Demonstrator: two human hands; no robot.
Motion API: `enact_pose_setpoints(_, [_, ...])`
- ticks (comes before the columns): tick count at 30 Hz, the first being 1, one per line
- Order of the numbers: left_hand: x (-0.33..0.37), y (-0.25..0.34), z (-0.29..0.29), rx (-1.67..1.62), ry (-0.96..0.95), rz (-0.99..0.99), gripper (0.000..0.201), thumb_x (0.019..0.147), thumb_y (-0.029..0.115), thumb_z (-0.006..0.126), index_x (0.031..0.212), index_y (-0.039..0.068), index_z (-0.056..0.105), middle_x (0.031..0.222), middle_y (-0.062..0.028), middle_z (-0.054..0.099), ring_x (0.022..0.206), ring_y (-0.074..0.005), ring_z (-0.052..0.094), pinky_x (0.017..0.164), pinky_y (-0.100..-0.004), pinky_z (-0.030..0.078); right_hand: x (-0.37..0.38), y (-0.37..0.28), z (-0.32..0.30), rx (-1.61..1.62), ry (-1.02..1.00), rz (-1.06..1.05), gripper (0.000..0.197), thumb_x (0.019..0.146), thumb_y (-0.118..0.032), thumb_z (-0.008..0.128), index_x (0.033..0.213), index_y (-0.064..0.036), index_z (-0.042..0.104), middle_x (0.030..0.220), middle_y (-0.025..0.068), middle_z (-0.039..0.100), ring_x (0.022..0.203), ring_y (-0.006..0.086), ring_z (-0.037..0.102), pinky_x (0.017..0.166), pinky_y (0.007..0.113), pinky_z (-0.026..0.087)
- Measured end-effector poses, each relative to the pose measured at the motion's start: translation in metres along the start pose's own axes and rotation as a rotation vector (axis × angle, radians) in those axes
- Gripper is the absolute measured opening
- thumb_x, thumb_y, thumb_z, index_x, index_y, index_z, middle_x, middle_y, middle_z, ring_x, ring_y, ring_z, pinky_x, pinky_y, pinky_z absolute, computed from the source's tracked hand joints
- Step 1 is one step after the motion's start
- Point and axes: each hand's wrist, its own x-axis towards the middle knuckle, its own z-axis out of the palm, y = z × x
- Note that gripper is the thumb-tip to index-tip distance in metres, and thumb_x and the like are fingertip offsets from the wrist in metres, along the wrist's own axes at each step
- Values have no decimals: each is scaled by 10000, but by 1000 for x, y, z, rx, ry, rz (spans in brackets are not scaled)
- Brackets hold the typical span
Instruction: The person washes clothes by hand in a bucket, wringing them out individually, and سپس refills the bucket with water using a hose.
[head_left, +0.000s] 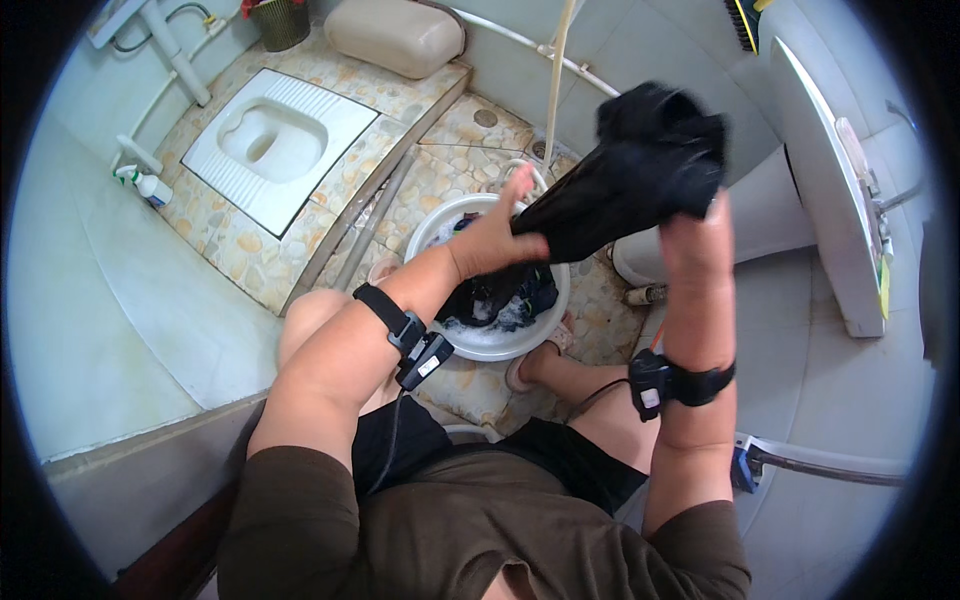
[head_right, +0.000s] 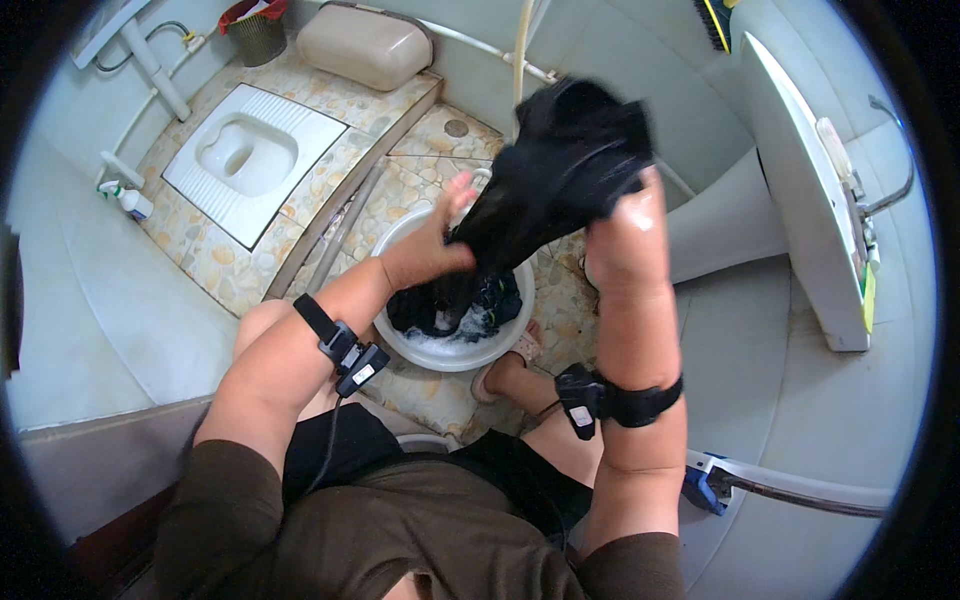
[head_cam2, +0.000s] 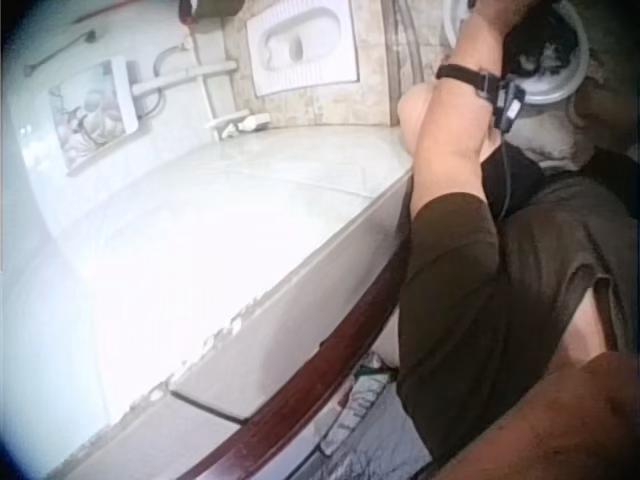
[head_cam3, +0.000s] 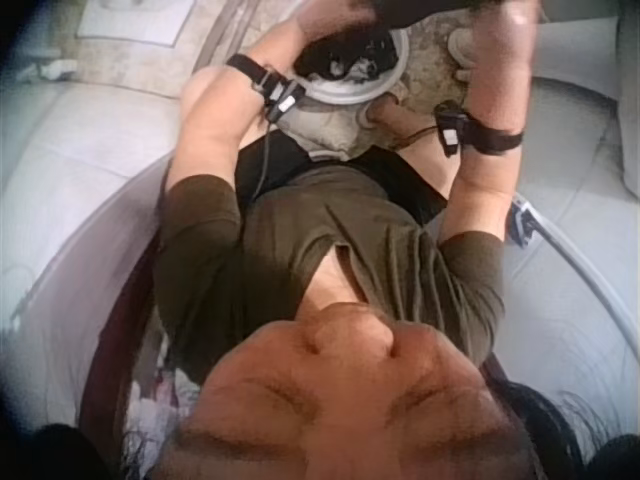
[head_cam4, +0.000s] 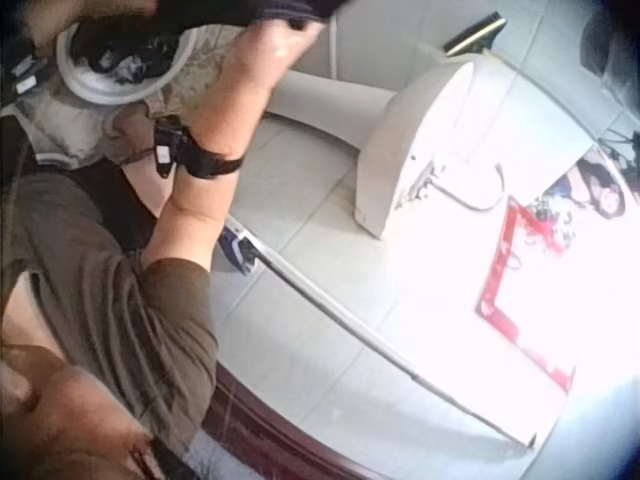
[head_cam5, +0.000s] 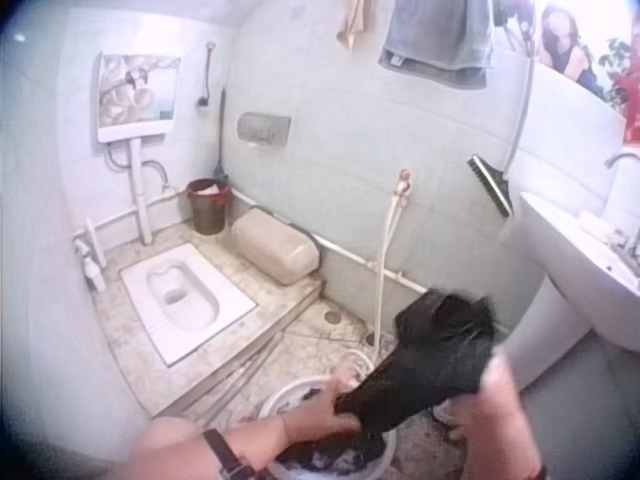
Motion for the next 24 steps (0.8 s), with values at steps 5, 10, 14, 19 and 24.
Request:
enact_pose_setpoints(5, [-39, -33, 11, 572, 79, -342, 1147, 489, 335, 757, 1303, 174, -33, 1346, -97, 108, 1240, -256, 148, 929, -557, 117, 6, -71, -2, 423, -190, -162, 355, 801, -205, 476, 1087, 2, 445, 1087, 122, 496, 993, 257, 484, 874, 380, 383])
enact_pose_setpoints(10, [-40, -67, 7, 459, -7, -310, 608, 592, 209, 699, 1118, 73, 427, 1096, -104, 454, 1066, -279, 395, 848, -399, 283, -3, -77, -13, 460, -41, -176, 285, 799, -166, 473, 1039, -14, 502, 1051, 125, 521, 974, 269, 494, 855, 398, 392])
enact_pose_setpoints(14, [-62, -112, 14, 626, -245, -128, 775, 539, 321, 721, 1184, 86, 362, 1101, -175, 418, 1075, -323, 363, 838, -375, 343, -14, -36, -3, 601, 47, -30, 272, 777, -159, 501, 1017, -33, 520, 1013, 108, 545, 961, 260, 495, 865, 381, 376])
enact_pose_setpoints(19, [-69, -128, 34, 828, 81, -49, 843, 549, 341, 729, 1191, 79, 249, 1157, -164, 415, 1122, -296, 354, 855, -354, 343, -26, -45, 13, 747, 34, 35, 278, 797, -196, 472, 1017, -33, 522, 1024, 101, 541, 956, 253, 493, 879, 372, 361])
enact_pose_setpoints(24, [-39, -75, 11, 39, 203, -412, 193, 739, 2, 518, 930, 14, 545, 848, -32, 579, 788, -113, 496, 716, -248, 399, -25, -48, -15, 588, 113, 5, 310, 795, -236, 460, 1014, -25, 520, 1044, 117, 527, 968, 256, 486, 874, 381, 366])
